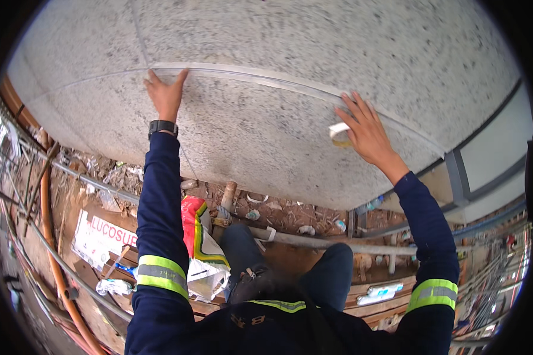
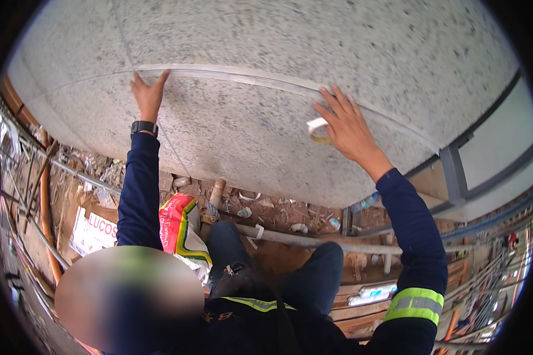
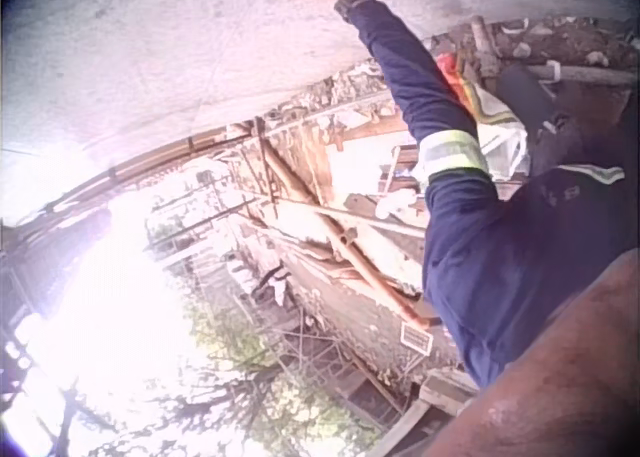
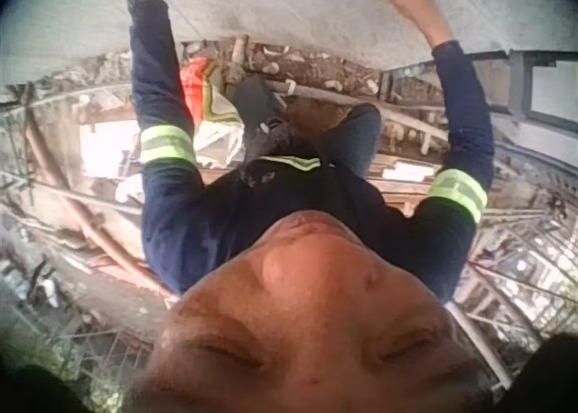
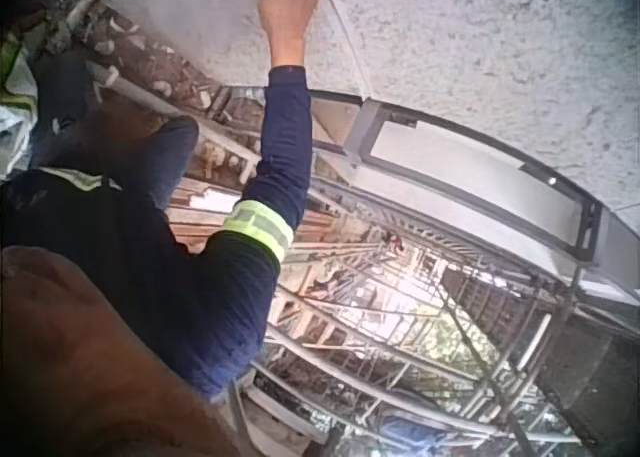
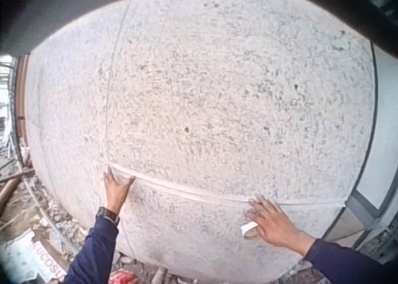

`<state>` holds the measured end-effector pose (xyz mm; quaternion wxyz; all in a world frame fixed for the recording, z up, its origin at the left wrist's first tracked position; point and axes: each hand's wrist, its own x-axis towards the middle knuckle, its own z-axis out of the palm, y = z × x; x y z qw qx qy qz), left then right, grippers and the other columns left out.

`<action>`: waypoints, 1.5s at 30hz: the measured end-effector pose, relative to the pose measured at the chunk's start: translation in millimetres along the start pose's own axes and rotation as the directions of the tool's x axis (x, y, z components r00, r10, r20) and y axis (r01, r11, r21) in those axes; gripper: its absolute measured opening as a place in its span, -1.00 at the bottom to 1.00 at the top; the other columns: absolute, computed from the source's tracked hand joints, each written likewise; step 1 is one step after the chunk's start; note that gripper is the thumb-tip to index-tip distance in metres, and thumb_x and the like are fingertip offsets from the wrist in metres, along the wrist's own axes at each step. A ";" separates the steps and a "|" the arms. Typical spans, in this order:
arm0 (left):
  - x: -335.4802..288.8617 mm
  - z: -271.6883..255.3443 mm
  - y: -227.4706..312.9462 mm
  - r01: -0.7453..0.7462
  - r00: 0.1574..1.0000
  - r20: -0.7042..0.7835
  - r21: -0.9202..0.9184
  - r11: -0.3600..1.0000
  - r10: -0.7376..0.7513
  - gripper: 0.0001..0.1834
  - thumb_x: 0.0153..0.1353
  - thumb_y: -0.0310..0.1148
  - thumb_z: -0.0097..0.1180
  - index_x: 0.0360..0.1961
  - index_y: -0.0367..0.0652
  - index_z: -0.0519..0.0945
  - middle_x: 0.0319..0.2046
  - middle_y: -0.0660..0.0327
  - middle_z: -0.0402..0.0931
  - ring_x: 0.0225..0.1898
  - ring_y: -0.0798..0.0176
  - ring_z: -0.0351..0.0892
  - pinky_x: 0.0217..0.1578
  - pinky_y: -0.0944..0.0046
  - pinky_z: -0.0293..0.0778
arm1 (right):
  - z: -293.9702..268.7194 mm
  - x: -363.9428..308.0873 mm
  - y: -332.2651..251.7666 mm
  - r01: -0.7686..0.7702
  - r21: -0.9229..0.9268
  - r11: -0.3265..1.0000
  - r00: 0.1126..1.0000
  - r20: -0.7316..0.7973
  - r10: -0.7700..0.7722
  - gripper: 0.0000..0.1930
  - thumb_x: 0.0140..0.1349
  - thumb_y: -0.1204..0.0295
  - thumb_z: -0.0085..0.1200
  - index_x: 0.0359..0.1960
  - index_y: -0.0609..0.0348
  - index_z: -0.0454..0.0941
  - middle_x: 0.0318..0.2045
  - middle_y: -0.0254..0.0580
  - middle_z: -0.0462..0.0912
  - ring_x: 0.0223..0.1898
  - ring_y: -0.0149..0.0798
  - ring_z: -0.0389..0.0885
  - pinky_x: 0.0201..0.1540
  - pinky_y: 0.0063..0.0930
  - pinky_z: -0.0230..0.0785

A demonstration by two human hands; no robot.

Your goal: The person retrieves a roll of white tape from a bag, unrolls and tears off strips, and applies them along the seams of a large stone slab on a construction site. The person smooths the tape along the slab surface and repeats the process for multiple seams.

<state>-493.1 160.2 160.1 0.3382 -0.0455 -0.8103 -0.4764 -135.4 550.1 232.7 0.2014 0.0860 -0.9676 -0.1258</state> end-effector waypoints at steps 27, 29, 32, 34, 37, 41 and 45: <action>-333.7 -157.5 264.4 -0.051 0.706 0.493 -0.681 0.730 0.509 -0.72 0.18 -0.52 0.32 -0.07 -0.30 0.67 -0.15 0.01 0.66 -0.07 -0.02 0.63 -0.02 0.10 0.49 | -84.5 -140.6 -123.1 0.097 0.910 0.404 0.828 -0.299 0.474 -0.50 0.25 0.45 0.31 0.25 0.14 0.54 0.24 -0.02 0.57 0.26 -0.05 0.58 0.31 -0.22 0.37; -334.2 -158.4 266.5 -0.110 0.704 0.470 -0.668 0.736 0.532 -0.72 0.17 -0.53 0.33 -0.07 -0.29 0.67 -0.14 -0.01 0.66 -0.04 -0.06 0.63 0.00 0.08 0.50 | -92.4 -141.6 -122.6 0.106 0.901 0.421 0.835 -0.310 0.455 -0.58 0.25 0.48 0.30 0.16 0.16 0.59 0.18 -0.04 0.62 0.23 -0.08 0.60 0.29 -0.25 0.38; -335.2 -159.4 269.3 -0.173 0.695 0.453 -0.649 0.741 0.559 -0.72 0.16 -0.53 0.33 -0.08 -0.28 0.67 -0.13 -0.02 0.66 0.00 -0.09 0.63 0.02 0.06 0.51 | -93.9 -140.3 -124.3 0.082 0.892 0.444 0.829 -0.308 0.467 -0.72 0.28 0.49 0.28 0.03 0.19 0.63 0.07 -0.08 0.67 0.16 -0.11 0.63 0.25 -0.29 0.41; -336.5 -159.1 270.2 -0.183 0.689 0.455 -0.644 0.743 0.564 -0.73 0.16 -0.53 0.33 -0.09 -0.28 0.67 -0.12 -0.03 0.66 0.01 -0.10 0.63 0.03 0.06 0.52 | -92.2 -140.2 -124.3 0.066 0.902 0.426 0.819 -0.293 0.493 -0.80 0.32 0.49 0.25 -0.04 0.21 0.63 0.02 -0.10 0.69 0.11 -0.15 0.65 0.21 -0.32 0.43; -339.0 -157.9 269.2 -0.162 0.686 0.470 -0.645 0.747 0.555 -0.73 0.15 -0.52 0.34 -0.09 -0.27 0.67 -0.12 -0.03 0.65 0.01 -0.10 0.63 0.02 0.06 0.52 | -89.8 -141.6 -124.6 0.050 0.950 0.307 0.807 -0.220 0.548 -0.87 0.38 0.49 0.20 -0.11 0.23 0.60 -0.01 -0.12 0.69 0.05 -0.24 0.65 0.14 -0.35 0.45; -341.7 -154.7 261.0 -0.162 0.663 0.490 -0.643 0.748 0.565 -0.68 0.13 -0.50 0.37 -0.06 -0.28 0.67 -0.12 -0.02 0.66 0.00 -0.09 0.63 0.02 0.06 0.51 | -87.2 -142.6 -129.1 0.041 0.986 0.163 0.790 -0.132 0.598 -0.88 0.43 0.46 0.15 -0.13 0.25 0.56 -0.03 -0.13 0.69 -0.01 -0.33 0.62 0.09 -0.40 0.45; -338.0 -163.0 268.6 -0.073 0.614 0.554 -0.669 0.739 0.562 -0.56 0.10 -0.41 0.42 0.01 -0.31 0.65 -0.15 0.01 0.68 -0.01 -0.03 0.64 0.02 0.06 0.50 | -88.4 -142.4 -128.7 0.036 0.986 0.163 0.771 -0.131 0.623 -0.86 0.46 0.44 0.13 -0.13 0.27 0.54 -0.05 -0.14 0.68 -0.03 -0.34 0.61 0.09 -0.43 0.44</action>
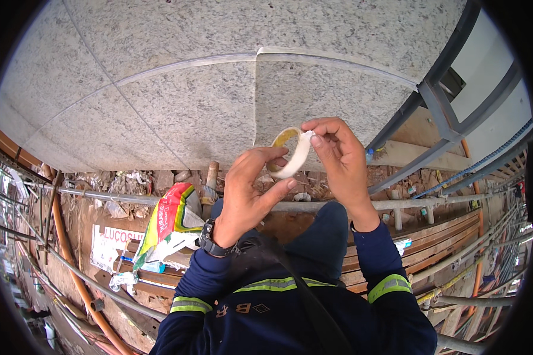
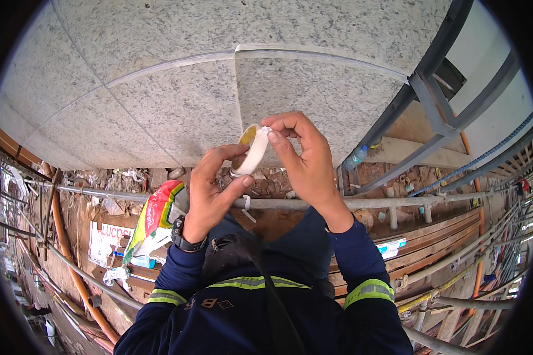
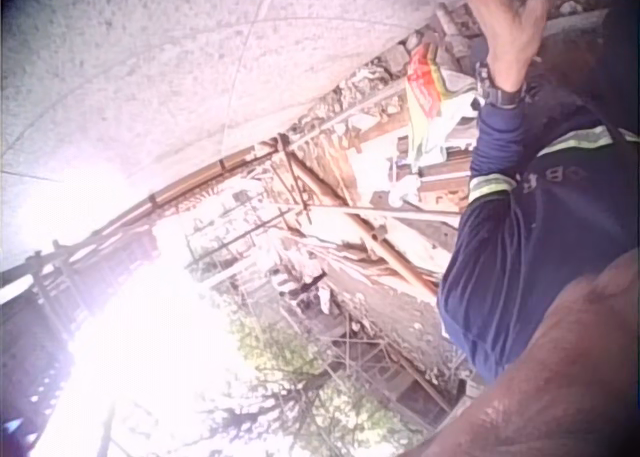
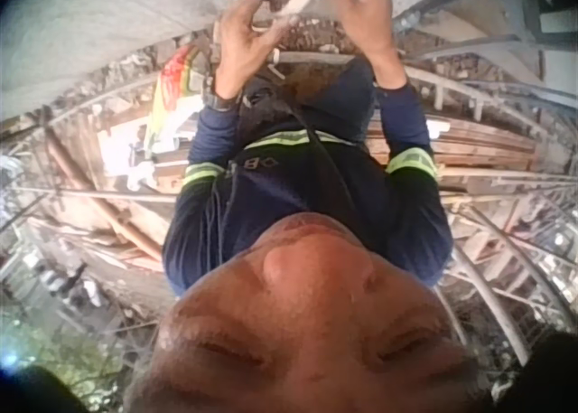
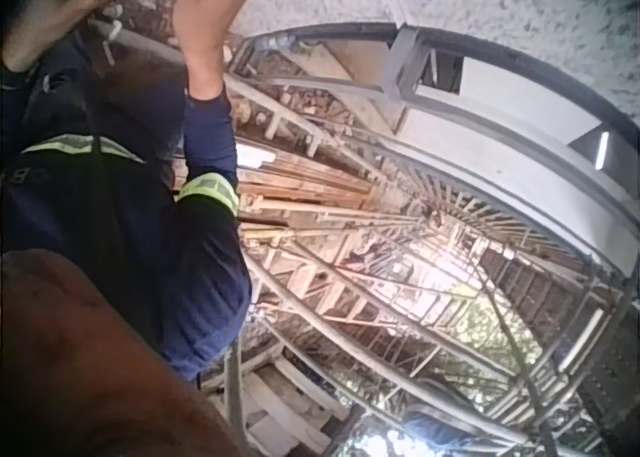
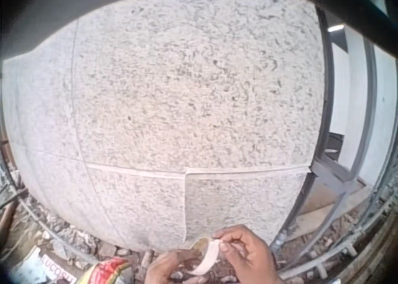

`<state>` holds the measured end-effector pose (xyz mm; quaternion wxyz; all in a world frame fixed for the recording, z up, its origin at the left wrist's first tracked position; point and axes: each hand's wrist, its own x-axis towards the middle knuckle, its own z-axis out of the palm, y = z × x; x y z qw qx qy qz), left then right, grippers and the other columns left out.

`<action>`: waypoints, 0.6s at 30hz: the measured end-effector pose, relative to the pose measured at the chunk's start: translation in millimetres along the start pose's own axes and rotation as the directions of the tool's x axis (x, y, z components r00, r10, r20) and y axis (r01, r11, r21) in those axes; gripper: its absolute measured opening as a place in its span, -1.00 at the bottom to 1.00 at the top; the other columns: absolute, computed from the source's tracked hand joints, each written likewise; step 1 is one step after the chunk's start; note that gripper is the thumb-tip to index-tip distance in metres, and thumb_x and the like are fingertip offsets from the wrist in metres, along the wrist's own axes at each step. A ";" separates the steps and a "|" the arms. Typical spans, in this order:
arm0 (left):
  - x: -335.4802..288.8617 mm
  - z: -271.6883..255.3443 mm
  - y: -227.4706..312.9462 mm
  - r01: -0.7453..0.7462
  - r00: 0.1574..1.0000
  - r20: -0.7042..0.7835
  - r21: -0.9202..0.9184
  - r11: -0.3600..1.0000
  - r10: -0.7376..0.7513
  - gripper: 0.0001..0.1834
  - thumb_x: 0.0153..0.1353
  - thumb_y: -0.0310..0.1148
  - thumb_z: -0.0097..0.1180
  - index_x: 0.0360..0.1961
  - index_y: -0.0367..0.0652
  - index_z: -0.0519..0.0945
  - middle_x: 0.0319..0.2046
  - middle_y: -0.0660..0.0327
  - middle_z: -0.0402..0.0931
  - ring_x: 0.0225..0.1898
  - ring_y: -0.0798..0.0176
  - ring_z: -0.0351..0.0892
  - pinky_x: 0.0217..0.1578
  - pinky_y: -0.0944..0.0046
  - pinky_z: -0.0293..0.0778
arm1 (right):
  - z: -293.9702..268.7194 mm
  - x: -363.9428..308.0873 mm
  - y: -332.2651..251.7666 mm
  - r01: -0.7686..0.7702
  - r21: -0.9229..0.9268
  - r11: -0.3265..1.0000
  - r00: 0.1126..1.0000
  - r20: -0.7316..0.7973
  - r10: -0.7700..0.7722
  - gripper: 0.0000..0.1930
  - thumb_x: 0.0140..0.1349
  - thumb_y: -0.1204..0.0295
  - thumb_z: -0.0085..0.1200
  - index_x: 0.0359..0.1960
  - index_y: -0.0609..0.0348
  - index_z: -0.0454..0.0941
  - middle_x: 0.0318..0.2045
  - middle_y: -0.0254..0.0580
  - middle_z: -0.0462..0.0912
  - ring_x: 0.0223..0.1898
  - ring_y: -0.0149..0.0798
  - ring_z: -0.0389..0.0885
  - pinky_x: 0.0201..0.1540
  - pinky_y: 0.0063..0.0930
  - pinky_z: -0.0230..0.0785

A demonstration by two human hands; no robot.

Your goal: The person retrieves a roll of white tape from a bag, unrolls and tears off strips, and applies them along the seams of a large stone slab on a construction site. The person smooths the tape along the slab surface and repeats the process for multiple seams.

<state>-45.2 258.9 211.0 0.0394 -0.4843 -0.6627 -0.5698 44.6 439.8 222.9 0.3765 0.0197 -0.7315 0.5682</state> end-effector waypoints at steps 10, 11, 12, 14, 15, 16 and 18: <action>12.3 2.5 14.2 0.253 0.955 0.173 -0.042 0.967 -0.243 -0.56 0.25 -0.34 0.33 0.09 -0.36 0.61 -0.18 -0.02 0.69 -0.12 -0.08 0.68 -0.06 0.13 0.52 | 0.5 1.1 -19.1 0.163 -0.272 0.948 0.985 0.102 -0.141 -0.90 0.43 0.47 0.13 -0.13 0.23 0.52 -0.01 -0.06 0.63 0.02 -0.20 0.61 0.11 -0.36 0.43; 10.3 4.4 9.4 0.239 0.958 0.172 -0.024 0.971 -0.231 -0.55 0.26 -0.35 0.32 0.12 -0.36 0.59 -0.15 -0.03 0.70 -0.09 -0.09 0.69 -0.04 0.13 0.52 | 0.5 1.6 -19.4 0.229 -0.321 0.919 0.973 0.094 -0.210 -0.89 0.40 0.48 0.15 -0.14 0.22 0.54 -0.01 -0.06 0.64 0.00 -0.15 0.63 0.07 -0.35 0.46; 8.8 5.9 5.5 0.224 0.960 0.172 -0.006 0.975 -0.219 -0.53 0.27 -0.36 0.30 0.16 -0.36 0.57 -0.13 -0.04 0.70 -0.06 -0.11 0.69 -0.02 0.14 0.53 | 0.5 2.0 -19.9 0.292 -0.369 0.882 0.956 0.089 -0.279 -0.89 0.38 0.48 0.18 -0.14 0.22 0.55 -0.01 -0.06 0.64 -0.03 -0.09 0.66 0.03 -0.34 0.48; 7.2 12.7 3.3 0.172 0.983 0.092 -0.165 0.971 -0.158 -0.46 0.28 -0.42 0.24 0.27 -0.35 0.48 0.06 -0.09 0.63 0.13 -0.14 0.61 0.15 0.10 0.47 | 0.3 1.6 -21.7 0.394 -0.425 0.815 0.918 0.149 -0.367 -0.86 0.30 0.51 0.24 -0.16 0.20 0.57 0.02 -0.09 0.62 -0.01 -0.03 0.66 0.02 -0.29 0.50; 6.8 14.3 2.9 0.139 0.990 0.047 -0.241 0.960 -0.132 -0.42 0.29 -0.45 0.20 0.32 -0.35 0.43 0.15 -0.11 0.60 0.23 -0.16 0.57 0.23 0.08 0.43 | 0.1 1.2 -22.6 0.444 -0.449 0.776 0.895 0.182 -0.407 -0.84 0.26 0.53 0.26 -0.16 0.19 0.58 0.04 -0.10 0.61 -0.01 0.00 0.65 0.01 -0.27 0.51; 7.5 11.5 0.8 0.092 0.994 0.085 -0.226 0.970 -0.074 -0.39 0.29 -0.46 0.16 0.36 -0.35 0.38 0.23 -0.12 0.52 0.31 -0.17 0.47 0.30 0.06 0.35 | -0.4 0.3 -23.3 0.470 -0.437 0.767 0.882 0.208 -0.422 -0.83 0.23 0.53 0.28 -0.18 0.18 0.58 0.05 -0.11 0.60 0.00 0.00 0.65 0.00 -0.25 0.52; 11.5 3.1 -5.1 -0.006 0.986 0.163 -0.201 0.980 0.039 -0.33 0.31 -0.48 0.07 0.45 -0.35 0.26 0.40 -0.14 0.35 0.47 -0.18 0.28 0.43 0.03 0.19 | -0.9 -1.3 -23.8 0.522 -0.410 0.748 0.853 0.261 -0.452 -0.81 0.17 0.55 0.32 -0.20 0.17 0.60 0.07 -0.14 0.59 0.02 0.00 0.65 -0.01 -0.21 0.53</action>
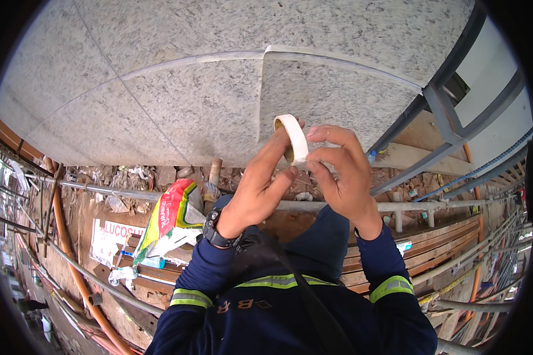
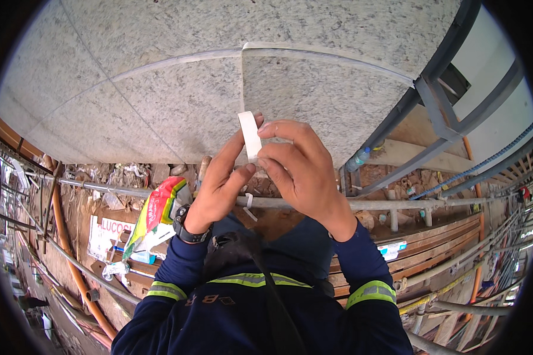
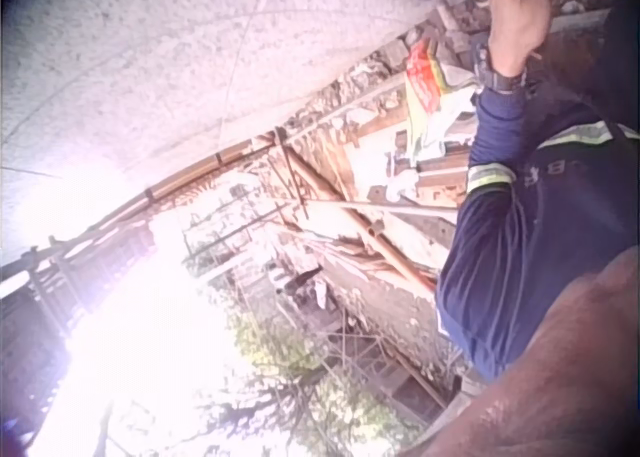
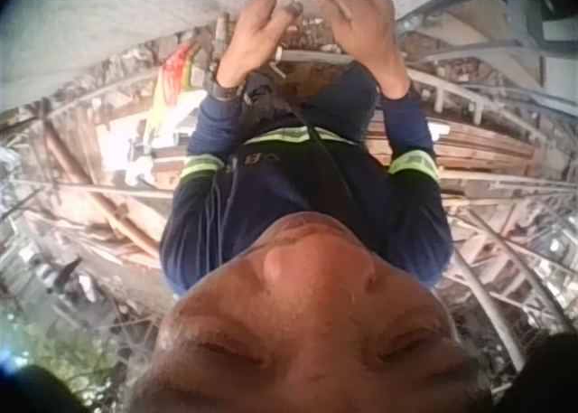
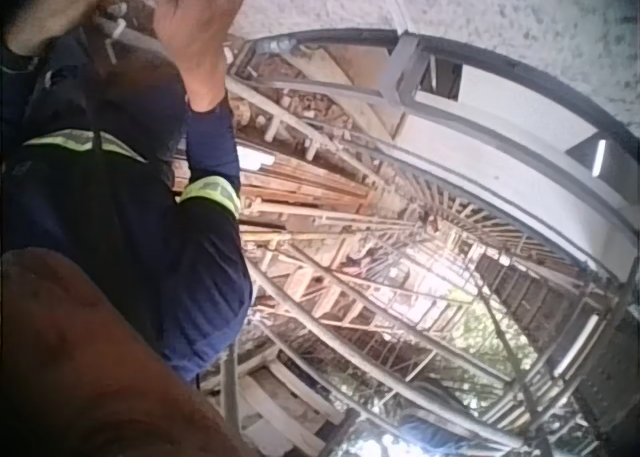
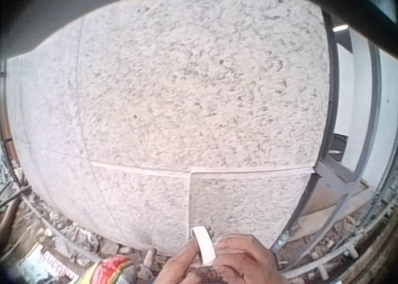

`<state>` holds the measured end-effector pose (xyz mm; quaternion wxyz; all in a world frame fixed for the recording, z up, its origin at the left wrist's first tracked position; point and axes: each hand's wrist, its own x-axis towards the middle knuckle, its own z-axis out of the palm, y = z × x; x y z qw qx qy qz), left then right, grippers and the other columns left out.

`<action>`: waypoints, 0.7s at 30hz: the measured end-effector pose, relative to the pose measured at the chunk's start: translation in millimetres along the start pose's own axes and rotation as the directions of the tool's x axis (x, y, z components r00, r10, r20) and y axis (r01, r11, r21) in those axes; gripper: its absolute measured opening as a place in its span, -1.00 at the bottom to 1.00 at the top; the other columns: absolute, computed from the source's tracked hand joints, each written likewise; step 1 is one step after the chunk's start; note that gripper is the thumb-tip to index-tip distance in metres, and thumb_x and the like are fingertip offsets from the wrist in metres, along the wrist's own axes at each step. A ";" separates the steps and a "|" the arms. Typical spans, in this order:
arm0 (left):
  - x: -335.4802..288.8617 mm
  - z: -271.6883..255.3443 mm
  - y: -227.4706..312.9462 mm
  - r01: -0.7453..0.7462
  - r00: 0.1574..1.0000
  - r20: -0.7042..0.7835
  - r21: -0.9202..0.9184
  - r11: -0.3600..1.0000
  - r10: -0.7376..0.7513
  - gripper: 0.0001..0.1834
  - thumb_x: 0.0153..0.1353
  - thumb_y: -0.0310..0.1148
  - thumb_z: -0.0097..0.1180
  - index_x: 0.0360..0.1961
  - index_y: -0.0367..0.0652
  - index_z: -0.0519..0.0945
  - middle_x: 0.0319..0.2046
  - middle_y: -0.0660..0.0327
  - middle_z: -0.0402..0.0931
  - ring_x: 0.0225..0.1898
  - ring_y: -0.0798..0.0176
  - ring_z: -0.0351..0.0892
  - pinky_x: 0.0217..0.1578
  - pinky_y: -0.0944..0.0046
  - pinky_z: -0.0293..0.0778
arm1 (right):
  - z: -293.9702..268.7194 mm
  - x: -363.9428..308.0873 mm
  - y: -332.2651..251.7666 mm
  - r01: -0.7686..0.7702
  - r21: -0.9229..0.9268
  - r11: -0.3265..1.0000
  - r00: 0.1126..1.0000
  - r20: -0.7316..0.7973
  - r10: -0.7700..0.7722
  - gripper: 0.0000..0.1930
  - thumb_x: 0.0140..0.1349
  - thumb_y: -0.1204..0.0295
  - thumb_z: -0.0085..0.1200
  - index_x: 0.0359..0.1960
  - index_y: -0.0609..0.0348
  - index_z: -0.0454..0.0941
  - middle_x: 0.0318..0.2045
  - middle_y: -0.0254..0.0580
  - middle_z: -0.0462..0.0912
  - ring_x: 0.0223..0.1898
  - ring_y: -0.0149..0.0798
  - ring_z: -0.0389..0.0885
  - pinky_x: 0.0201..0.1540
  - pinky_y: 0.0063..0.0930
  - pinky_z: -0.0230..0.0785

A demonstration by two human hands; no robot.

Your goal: The person retrieves a roll of white tape from a bag, unrolls and tears off strips, and applies them along the seams of a large stone slab on a construction site. The person smooths the tape along the slab surface and repeats the process for multiple seams.

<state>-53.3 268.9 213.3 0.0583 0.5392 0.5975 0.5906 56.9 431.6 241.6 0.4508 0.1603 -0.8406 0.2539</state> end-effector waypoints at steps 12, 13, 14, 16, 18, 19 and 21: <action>-0.5 2.8 -7.5 0.165 0.985 -0.056 -0.025 0.986 -0.166 -0.48 0.44 -0.30 0.01 0.34 -0.37 0.40 0.18 -0.22 0.53 0.27 -0.27 0.47 0.28 -0.03 0.34 | 1.3 1.6 2.9 -0.110 0.035 0.993 0.994 -0.022 0.111 -0.92 0.33 0.55 0.19 -0.18 0.20 0.56 -0.09 -0.13 0.68 -0.04 -0.02 0.69 -0.01 -0.26 0.50; 0.7 3.5 -3.3 0.147 0.986 -0.079 0.017 0.989 -0.146 -0.52 0.44 -0.30 0.03 0.27 -0.37 0.45 0.11 -0.22 0.56 0.22 -0.28 0.51 0.23 -0.04 0.37 | 1.4 3.5 1.7 -0.149 0.056 0.987 0.988 -0.020 0.150 -0.93 0.34 0.54 0.17 -0.18 0.20 0.56 -0.11 -0.12 0.69 -0.06 -0.02 0.69 -0.01 -0.27 0.50; 2.2 4.3 2.9 0.131 0.987 -0.101 0.059 0.990 -0.124 -0.56 0.44 -0.29 0.06 0.21 -0.37 0.50 0.05 -0.23 0.59 0.16 -0.29 0.54 0.19 -0.04 0.39 | 1.4 6.7 -0.7 -0.187 0.078 0.979 0.982 -0.017 0.189 -0.94 0.36 0.53 0.16 -0.18 0.21 0.56 -0.13 -0.11 0.70 -0.07 -0.02 0.70 -0.01 -0.29 0.49; 3.6 5.5 4.9 0.120 0.990 -0.090 0.125 0.985 -0.110 -0.64 0.44 -0.29 0.09 0.08 -0.37 0.57 -0.05 -0.22 0.62 0.11 -0.31 0.57 0.14 -0.06 0.43 | 1.4 8.7 -1.0 -0.240 0.106 0.965 0.969 -0.026 0.244 -0.93 0.39 0.51 0.14 -0.18 0.23 0.56 -0.17 -0.09 0.71 -0.11 -0.05 0.70 -0.02 -0.31 0.48; 4.2 7.0 1.0 0.128 0.992 -0.028 0.171 0.977 -0.125 -0.70 0.45 -0.29 0.10 -0.04 -0.37 0.62 -0.11 -0.21 0.63 0.12 -0.33 0.57 0.13 -0.07 0.45 | 1.1 9.7 2.5 -0.270 0.119 0.955 0.959 -0.052 0.278 -0.91 0.42 0.48 0.12 -0.18 0.25 0.56 -0.20 -0.08 0.71 -0.14 -0.09 0.69 -0.02 -0.33 0.47; 1.9 7.6 -0.7 0.109 0.994 -0.012 0.152 0.982 -0.109 -0.70 0.48 -0.30 0.06 -0.04 -0.38 0.63 -0.05 -0.18 0.63 0.09 -0.23 0.59 0.11 -0.02 0.45 | 0.8 10.8 4.0 -0.302 0.136 0.944 0.949 -0.051 0.311 -0.90 0.42 0.47 0.12 -0.18 0.26 0.56 -0.22 -0.09 0.71 -0.16 -0.13 0.69 -0.02 -0.34 0.47; -4.7 8.6 -2.7 0.071 0.997 0.022 0.112 0.991 -0.073 -0.68 0.54 -0.33 -0.03 -0.03 -0.39 0.66 0.06 -0.12 0.62 0.01 -0.03 0.62 0.08 0.07 0.46 | -1.0 12.3 5.9 -0.362 0.168 0.917 0.926 -0.049 0.375 -0.87 0.43 0.45 0.12 -0.18 0.28 0.56 -0.25 -0.10 0.70 -0.18 -0.20 0.67 -0.02 -0.36 0.47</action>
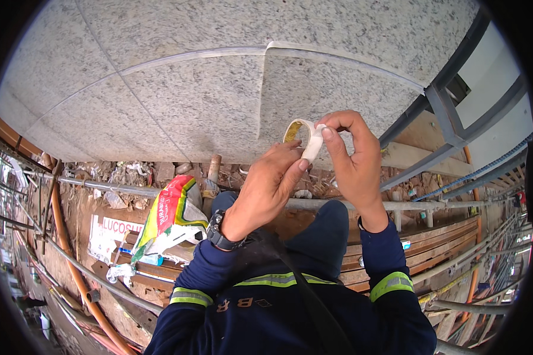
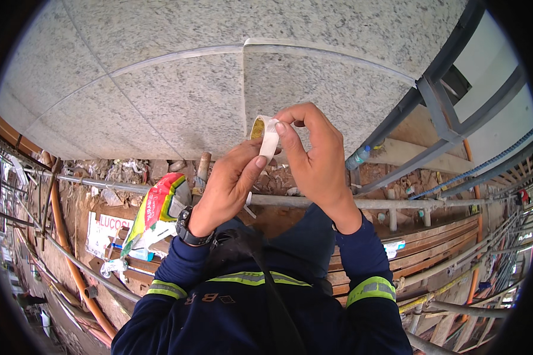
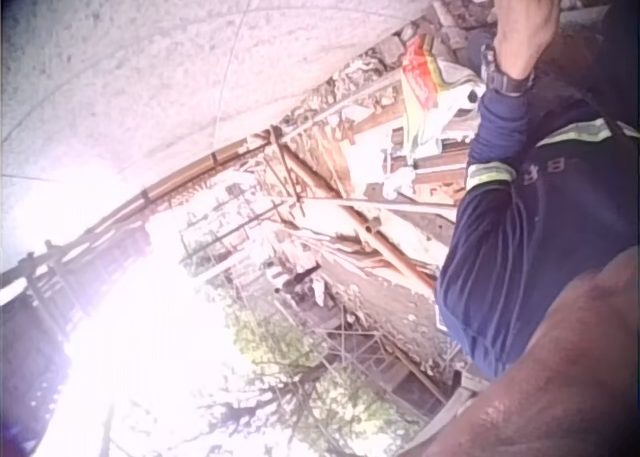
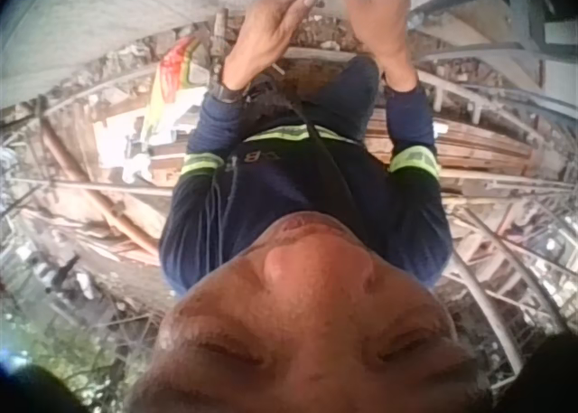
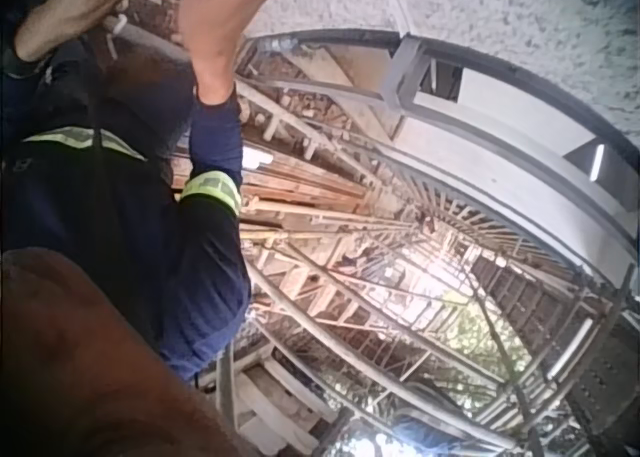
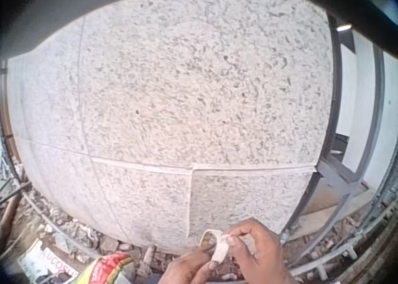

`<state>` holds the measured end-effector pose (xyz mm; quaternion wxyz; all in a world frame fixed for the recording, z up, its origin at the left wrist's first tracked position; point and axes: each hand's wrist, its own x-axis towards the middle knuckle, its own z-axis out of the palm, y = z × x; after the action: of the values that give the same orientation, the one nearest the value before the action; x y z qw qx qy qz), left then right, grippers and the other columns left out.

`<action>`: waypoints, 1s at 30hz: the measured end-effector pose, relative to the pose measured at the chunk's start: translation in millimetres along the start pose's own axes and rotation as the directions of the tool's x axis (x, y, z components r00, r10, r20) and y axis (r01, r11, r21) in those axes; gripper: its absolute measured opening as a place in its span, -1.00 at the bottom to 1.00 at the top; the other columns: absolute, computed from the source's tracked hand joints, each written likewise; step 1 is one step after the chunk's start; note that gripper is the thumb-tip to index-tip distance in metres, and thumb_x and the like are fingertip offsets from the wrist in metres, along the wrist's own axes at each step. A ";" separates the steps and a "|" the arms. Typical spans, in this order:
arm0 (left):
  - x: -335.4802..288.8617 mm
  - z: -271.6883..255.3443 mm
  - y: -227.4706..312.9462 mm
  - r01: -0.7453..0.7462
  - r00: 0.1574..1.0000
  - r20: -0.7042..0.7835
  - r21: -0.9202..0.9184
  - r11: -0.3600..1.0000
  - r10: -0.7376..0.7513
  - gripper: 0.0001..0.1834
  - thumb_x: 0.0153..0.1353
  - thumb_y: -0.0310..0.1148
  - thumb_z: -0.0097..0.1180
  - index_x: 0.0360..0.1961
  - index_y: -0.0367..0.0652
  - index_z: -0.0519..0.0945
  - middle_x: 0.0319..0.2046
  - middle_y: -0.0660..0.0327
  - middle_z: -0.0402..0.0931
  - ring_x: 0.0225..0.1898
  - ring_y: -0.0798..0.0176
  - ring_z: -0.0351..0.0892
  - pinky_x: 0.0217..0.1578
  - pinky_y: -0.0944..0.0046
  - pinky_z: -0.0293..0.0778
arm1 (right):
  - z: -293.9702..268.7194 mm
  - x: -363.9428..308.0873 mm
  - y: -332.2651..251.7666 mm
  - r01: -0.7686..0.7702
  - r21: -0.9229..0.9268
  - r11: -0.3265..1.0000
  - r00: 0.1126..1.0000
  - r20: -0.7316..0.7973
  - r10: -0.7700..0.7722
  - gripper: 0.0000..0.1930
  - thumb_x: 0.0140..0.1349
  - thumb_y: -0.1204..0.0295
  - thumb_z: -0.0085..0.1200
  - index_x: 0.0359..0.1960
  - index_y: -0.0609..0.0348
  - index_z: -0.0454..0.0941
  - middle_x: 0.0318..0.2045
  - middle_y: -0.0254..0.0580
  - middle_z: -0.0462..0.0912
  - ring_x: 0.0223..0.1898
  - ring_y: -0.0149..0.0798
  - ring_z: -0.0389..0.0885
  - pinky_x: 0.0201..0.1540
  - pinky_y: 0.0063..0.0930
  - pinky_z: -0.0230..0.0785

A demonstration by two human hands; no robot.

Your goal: The person retrieves a roll of white tape from a bag, unrolls and tears off strips, and applies them along the seams of a large stone slab on a construction site. The person smooths the tape along the slab surface and repeats the process for multiple seams.

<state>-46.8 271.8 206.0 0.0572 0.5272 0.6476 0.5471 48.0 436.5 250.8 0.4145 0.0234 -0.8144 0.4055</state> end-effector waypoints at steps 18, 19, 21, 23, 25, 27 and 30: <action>-15.0 -9.7 -11.1 -0.039 0.984 0.173 -0.013 0.999 0.041 -0.68 0.51 -0.33 -0.05 -0.10 -0.40 0.65 -0.05 -0.09 0.66 0.19 -0.18 0.53 0.20 -0.04 0.38 | -18.6 8.2 20.8 -0.190 0.094 0.977 0.974 -0.107 0.200 -0.88 0.45 0.45 0.12 -0.18 0.29 0.54 -0.29 -0.31 0.64 -0.24 -0.47 0.54 -0.05 -0.50 0.43; -15.2 -9.0 -12.9 -0.066 0.986 0.150 -0.036 0.997 0.071 -0.70 0.51 -0.34 -0.03 -0.15 -0.39 0.63 -0.14 -0.06 0.63 0.14 -0.18 0.55 0.17 -0.03 0.41 | -19.5 7.1 25.0 -0.204 0.121 0.971 0.972 -0.097 0.216 -0.88 0.45 0.46 0.12 -0.17 0.28 0.53 -0.29 -0.32 0.63 -0.24 -0.48 0.54 -0.05 -0.52 0.43; -15.2 -7.9 -15.2 -0.120 0.986 0.102 -0.080 0.990 0.128 -0.73 0.49 -0.37 0.01 -0.25 -0.38 0.61 -0.32 -0.02 0.58 0.05 -0.18 0.61 0.12 -0.01 0.47 | -20.8 5.8 31.2 -0.231 0.175 0.957 0.966 -0.075 0.247 -0.90 0.46 0.47 0.10 -0.16 0.26 0.52 -0.28 -0.34 0.62 -0.24 -0.51 0.55 -0.06 -0.54 0.44; -20.5 -7.5 -12.5 0.057 0.995 0.096 -0.210 0.976 -0.037 -0.72 0.50 -0.34 0.02 -0.23 -0.38 0.61 -0.33 0.02 0.59 0.01 -0.04 0.63 0.08 0.09 0.47 | -20.5 4.3 29.0 -0.270 0.339 0.901 0.956 -0.013 0.292 -0.92 0.47 0.48 0.08 -0.14 0.24 0.50 -0.28 -0.33 0.62 -0.23 -0.52 0.56 -0.07 -0.55 0.46; -22.2 -9.3 -9.2 0.245 0.969 0.122 -0.329 0.912 -0.216 -0.76 0.45 -0.33 0.12 -0.18 -0.36 0.61 -0.25 0.08 0.65 -0.04 0.22 0.63 0.04 0.24 0.46 | -21.1 2.4 26.3 -0.302 0.416 0.858 0.948 0.041 0.314 -0.92 0.47 0.49 0.07 -0.14 0.23 0.49 -0.27 -0.32 0.62 -0.23 -0.52 0.58 -0.09 -0.55 0.48; -20.8 -7.5 -13.4 0.236 0.971 0.058 -0.338 0.911 -0.230 -0.79 0.41 -0.37 0.19 -0.13 -0.34 0.63 -0.17 0.11 0.68 -0.03 0.25 0.63 0.07 0.24 0.47 | -23.0 1.1 24.7 -0.327 0.415 0.849 0.943 0.081 0.323 -0.93 0.48 0.49 0.06 -0.13 0.23 0.48 -0.27 -0.30 0.62 -0.22 -0.51 0.59 -0.10 -0.55 0.50; -18.4 -5.0 -22.8 0.195 0.970 -0.054 -0.407 0.892 -0.237 -0.67 0.29 -0.44 0.32 0.04 -0.30 0.61 -0.01 0.10 0.68 0.07 0.25 0.62 0.18 0.21 0.45 | -21.5 0.0 26.0 -0.325 0.425 0.845 0.945 0.106 0.310 -0.93 0.48 0.49 0.06 -0.13 0.23 0.48 -0.27 -0.30 0.62 -0.22 -0.51 0.59 -0.13 -0.54 0.51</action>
<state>-56.1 258.4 181.3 0.1908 0.4006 0.5794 0.6837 52.4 468.5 241.1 0.3119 -0.0127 -0.7020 0.6401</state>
